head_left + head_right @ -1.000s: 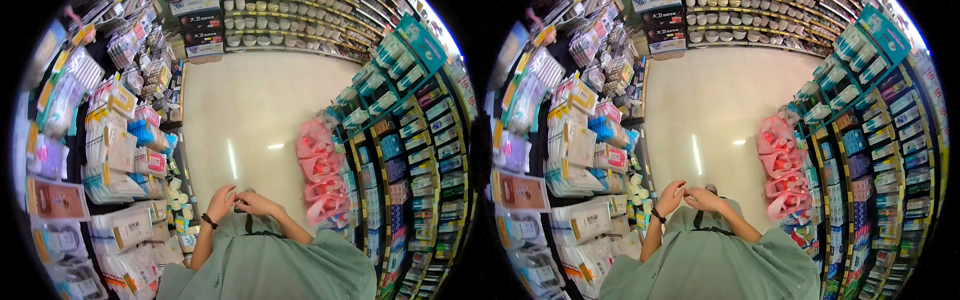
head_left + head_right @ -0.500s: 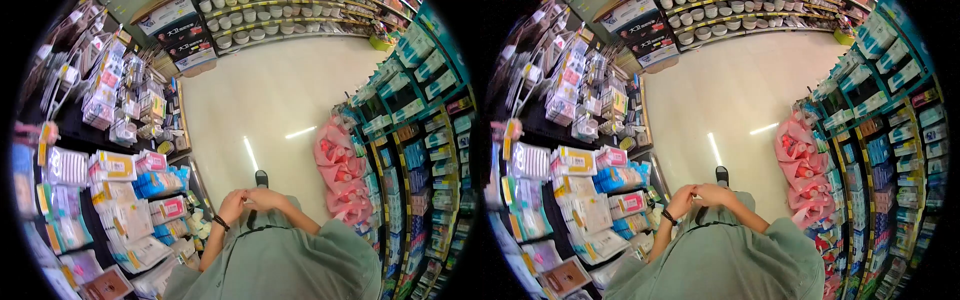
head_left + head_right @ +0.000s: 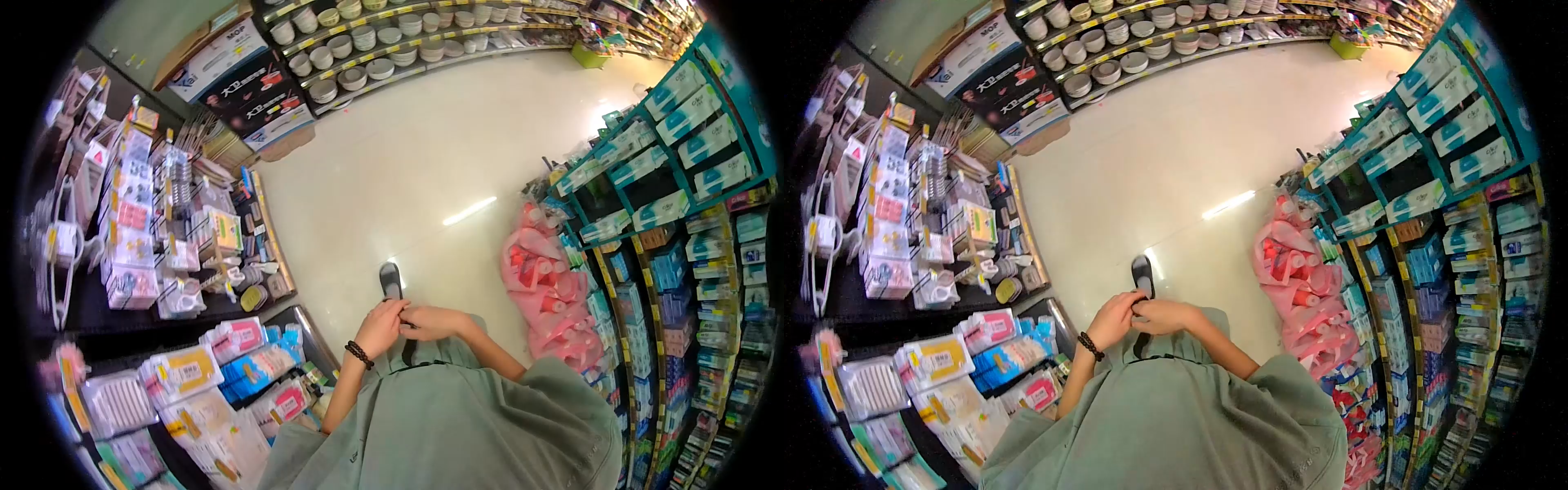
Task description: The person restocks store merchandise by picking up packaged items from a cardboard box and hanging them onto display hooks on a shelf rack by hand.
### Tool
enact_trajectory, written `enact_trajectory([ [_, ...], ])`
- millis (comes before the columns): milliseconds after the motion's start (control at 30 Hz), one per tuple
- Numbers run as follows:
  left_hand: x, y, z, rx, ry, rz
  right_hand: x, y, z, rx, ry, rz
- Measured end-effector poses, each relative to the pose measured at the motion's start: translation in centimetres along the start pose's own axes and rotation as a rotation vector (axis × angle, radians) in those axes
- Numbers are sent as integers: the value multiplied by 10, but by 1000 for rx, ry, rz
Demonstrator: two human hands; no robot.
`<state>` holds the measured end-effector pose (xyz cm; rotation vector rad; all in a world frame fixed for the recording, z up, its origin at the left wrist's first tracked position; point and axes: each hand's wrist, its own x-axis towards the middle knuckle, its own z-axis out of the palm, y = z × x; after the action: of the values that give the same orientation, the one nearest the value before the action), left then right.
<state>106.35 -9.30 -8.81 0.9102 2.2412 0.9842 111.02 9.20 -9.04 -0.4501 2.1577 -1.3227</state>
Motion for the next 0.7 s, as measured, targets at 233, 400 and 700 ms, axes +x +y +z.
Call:
enact_trajectory([
  [233, 129, -48, -66, -22, 25, 137, 92, 31, -109, -128, 47, -9],
  [400, 226, -71, -168, -64, 244, 145, 194, 12, -213, -85, 108, 63],
  [700, 327, -116, -329, -352, 660, 28, 340, -64, -353, 281, 219, -97],
])
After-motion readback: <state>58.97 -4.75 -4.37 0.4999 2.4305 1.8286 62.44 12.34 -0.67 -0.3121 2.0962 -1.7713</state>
